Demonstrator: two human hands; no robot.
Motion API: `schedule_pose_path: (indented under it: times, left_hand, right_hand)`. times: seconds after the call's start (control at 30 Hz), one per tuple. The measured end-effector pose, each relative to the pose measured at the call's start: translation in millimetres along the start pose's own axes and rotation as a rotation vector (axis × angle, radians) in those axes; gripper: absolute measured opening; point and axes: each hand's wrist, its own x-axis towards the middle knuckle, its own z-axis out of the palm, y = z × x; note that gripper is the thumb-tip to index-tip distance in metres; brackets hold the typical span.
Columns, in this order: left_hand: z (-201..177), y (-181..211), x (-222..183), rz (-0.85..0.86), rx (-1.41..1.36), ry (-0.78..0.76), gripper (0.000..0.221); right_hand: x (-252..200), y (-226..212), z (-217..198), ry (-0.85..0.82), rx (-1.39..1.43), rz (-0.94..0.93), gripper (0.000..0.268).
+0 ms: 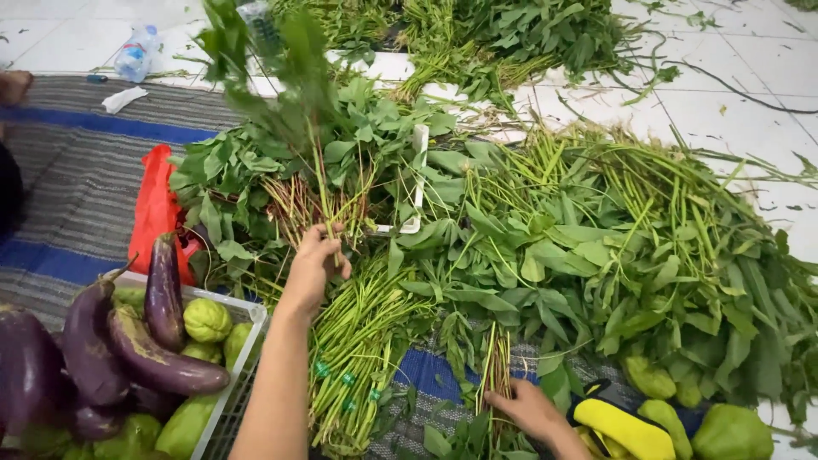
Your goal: The person is gathering leafy green vegetables into bundles and securing them with green tape using a handheld tape dispenser.
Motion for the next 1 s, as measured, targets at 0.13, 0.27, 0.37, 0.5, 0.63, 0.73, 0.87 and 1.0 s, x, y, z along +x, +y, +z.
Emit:
schedule_pose_path:
  times: [0.13, 0.27, 0.37, 0.5, 0.63, 0.73, 0.87, 1.0]
  left_hand:
    - [-4.4, 6.1, -6.7, 0.053, 0.001, -0.012, 0.029]
    - [2.3, 9.3, -27.9, 0.335, 0.112, -0.107, 0.032]
    - [19.0, 2.3, -47.7, 0.341, 0.313, -0.087, 0.024]
    - [33.5, -36.4, -68.9, 0.152, 0.666, -0.247, 0.020]
    - [37.4, -100.8, -84.1, 0.059, 0.639, -0.538, 0.024]
    - [46.4, -126.7, -102.6, 0.146, 0.756, -0.677, 0.035]
    - [68.8, -128.0, -128.3, 0.110, 0.908, -0.732, 0.024]
    - [81.6, -146.2, -151.6, 0.197, 0.965, -0.660, 0.029]
  right_hand:
    - [-8.1, -5.9, -3.5, 0.026, -0.022, 0.022, 0.074]
    - [0.8, 3.8, 2.2, 0.036, 0.015, -0.016, 0.065]
    - [14.1, 17.4, 7.4, 0.070, 0.021, -0.067, 0.069]
    - [0.7, 9.9, 5.8, 0.041, 0.033, -0.075, 0.076]
    - [-3.3, 19.3, 12.1, 0.088, 0.070, -0.079, 0.078]
    - [-3.3, 33.5, 19.2, 0.244, 0.029, -0.293, 0.074]
    - [-14.8, 36.8, 27.5, 0.347, 0.102, -0.255, 0.051]
    - [-66.8, 13.5, 16.2, 0.660, 0.230, -0.515, 0.063]
